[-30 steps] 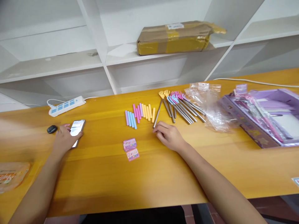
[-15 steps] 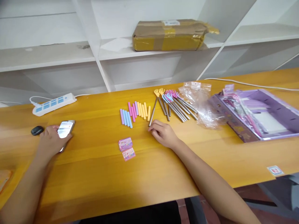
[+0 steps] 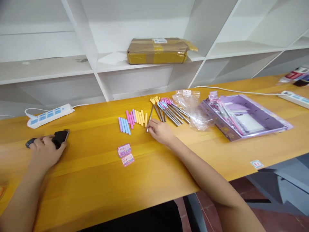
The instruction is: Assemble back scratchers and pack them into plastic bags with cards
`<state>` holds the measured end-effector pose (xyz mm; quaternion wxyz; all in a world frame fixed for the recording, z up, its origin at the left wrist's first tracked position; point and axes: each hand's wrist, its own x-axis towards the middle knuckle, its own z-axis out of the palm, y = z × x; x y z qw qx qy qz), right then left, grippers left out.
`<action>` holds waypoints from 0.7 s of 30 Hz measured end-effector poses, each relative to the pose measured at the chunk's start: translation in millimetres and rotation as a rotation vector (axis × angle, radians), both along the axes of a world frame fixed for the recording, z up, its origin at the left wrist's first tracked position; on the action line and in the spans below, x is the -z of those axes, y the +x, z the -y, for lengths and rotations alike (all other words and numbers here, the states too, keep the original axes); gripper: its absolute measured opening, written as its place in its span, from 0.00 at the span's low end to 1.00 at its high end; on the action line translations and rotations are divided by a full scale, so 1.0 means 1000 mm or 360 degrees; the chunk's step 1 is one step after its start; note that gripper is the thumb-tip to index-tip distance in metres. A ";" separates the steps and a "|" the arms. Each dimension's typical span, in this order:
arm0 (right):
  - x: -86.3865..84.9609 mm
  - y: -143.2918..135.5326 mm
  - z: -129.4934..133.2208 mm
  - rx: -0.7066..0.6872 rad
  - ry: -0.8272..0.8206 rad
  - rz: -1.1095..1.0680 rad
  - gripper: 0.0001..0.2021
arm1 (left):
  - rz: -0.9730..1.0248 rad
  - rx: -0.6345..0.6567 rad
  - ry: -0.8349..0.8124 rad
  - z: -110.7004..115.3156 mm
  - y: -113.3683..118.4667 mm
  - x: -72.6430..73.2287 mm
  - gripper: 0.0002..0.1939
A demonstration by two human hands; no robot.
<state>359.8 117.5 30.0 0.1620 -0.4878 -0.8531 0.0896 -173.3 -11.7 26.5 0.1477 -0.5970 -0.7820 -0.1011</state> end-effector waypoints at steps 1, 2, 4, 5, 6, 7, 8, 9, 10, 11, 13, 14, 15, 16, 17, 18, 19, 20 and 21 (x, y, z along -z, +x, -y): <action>-0.005 -0.003 -0.007 0.0187 -0.0071 0.0204 0.15 | -0.0078 -0.0028 0.0062 -0.003 0.009 -0.002 0.28; -0.011 -0.006 -0.016 0.0354 -0.0129 0.0355 0.16 | -0.0085 0.0010 0.0076 -0.007 0.020 -0.003 0.27; -0.020 -0.012 -0.039 0.0585 -0.0188 0.0469 0.18 | 0.0056 0.0224 0.0018 -0.019 0.048 -0.005 0.22; -0.024 -0.015 -0.051 0.0647 -0.0199 0.0469 0.19 | 0.0154 0.0330 -0.0019 -0.026 0.065 -0.005 0.20; -0.028 -0.016 -0.063 0.0705 -0.0212 0.0477 0.20 | 0.0260 0.0425 -0.0068 -0.036 0.082 -0.005 0.18; -0.031 -0.017 -0.074 0.0756 -0.0224 0.0482 0.21 | 0.0379 0.0495 -0.0094 -0.046 0.099 -0.004 0.15; -0.033 -0.017 -0.084 0.0797 -0.0234 0.0485 0.22 | 0.0490 0.0568 -0.0123 -0.057 0.117 -0.002 0.13; -0.034 -0.017 -0.093 0.0827 -0.0244 0.0488 0.23 | 0.0583 0.0625 -0.0123 -0.068 0.133 0.000 0.11; -0.034 -0.016 -0.099 0.0848 -0.0258 0.0494 0.24 | 0.0651 0.0662 -0.0112 -0.079 0.148 0.002 0.09; -0.033 -0.015 -0.104 0.0861 -0.0274 0.0503 0.24 | 0.0712 0.0695 -0.0084 -0.089 0.161 0.006 0.08; -0.029 -0.012 -0.110 0.0874 -0.0305 0.0526 0.24 | 0.0839 0.0732 0.0028 -0.106 0.181 0.014 0.07; -0.026 -0.012 -0.112 0.0873 -0.0318 0.0538 0.23 | 0.0898 0.0723 0.0095 -0.112 0.188 0.018 0.08; -0.024 -0.011 -0.113 0.0870 -0.0331 0.0551 0.22 | 0.0913 0.0728 0.0105 -0.115 0.192 0.023 0.09; -0.021 -0.011 -0.114 0.0863 -0.0341 0.0561 0.21 | 0.0921 0.0750 0.0087 -0.118 0.195 0.027 0.09; -0.018 -0.012 -0.116 0.0855 -0.0350 0.0569 0.20 | 0.0928 0.0791 0.0048 -0.119 0.195 0.030 0.10; -0.016 -0.013 -0.117 0.0845 -0.0359 0.0573 0.20 | 0.0956 0.0822 0.0016 -0.119 0.195 0.033 0.10; -0.015 -0.014 -0.120 0.0834 -0.0369 0.0574 0.19 | 0.0995 0.0830 0.0006 -0.119 0.193 0.034 0.11; -0.014 -0.015 -0.122 0.0827 -0.0377 0.0570 0.20 | 0.1038 0.0824 0.0000 -0.119 0.191 0.035 0.10; -0.014 -0.017 -0.124 0.0823 -0.0385 0.0562 0.20 | 0.1085 0.0802 -0.0003 -0.119 0.190 0.036 0.11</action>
